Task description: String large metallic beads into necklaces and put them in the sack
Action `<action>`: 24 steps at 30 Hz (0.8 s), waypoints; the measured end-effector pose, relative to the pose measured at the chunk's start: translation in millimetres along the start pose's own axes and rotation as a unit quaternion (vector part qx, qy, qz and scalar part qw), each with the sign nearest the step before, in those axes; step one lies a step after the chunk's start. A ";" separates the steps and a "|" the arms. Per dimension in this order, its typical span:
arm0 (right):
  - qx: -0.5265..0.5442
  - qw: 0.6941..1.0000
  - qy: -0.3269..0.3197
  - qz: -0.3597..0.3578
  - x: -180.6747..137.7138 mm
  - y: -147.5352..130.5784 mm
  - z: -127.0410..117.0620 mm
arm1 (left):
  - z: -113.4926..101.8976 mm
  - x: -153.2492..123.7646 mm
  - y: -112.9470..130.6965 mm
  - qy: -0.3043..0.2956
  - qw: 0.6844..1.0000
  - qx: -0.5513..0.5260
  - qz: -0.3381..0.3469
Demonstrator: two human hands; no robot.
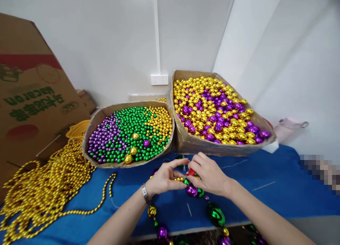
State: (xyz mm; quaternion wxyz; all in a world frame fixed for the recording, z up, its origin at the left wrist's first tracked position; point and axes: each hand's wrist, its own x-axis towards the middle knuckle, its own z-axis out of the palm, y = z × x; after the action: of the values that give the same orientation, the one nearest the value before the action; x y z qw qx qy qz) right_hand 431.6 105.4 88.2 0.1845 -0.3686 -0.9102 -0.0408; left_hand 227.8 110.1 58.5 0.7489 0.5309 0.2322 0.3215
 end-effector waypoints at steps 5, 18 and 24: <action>-0.027 1.000 0.002 -0.008 -1.2 -2.6 -2.8 | 3.8 -0.6 3.9 0.004 1.000 0.006 -0.002; 0.114 0.971 0.119 0.171 -54.9 -3.7 -21.9 | 19.1 7.4 16.1 0.043 0.997 0.009 0.067; 0.242 0.908 0.138 0.312 -79.8 -38.0 4.2 | 57.5 27.7 57.6 0.160 0.973 -0.046 0.161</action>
State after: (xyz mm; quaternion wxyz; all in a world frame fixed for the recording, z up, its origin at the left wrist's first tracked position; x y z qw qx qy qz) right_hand 457.0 26.4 57.4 0.3952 -0.5689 -0.6958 0.1900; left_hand 272.9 106.4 131.7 0.6638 0.4679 0.2458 0.5292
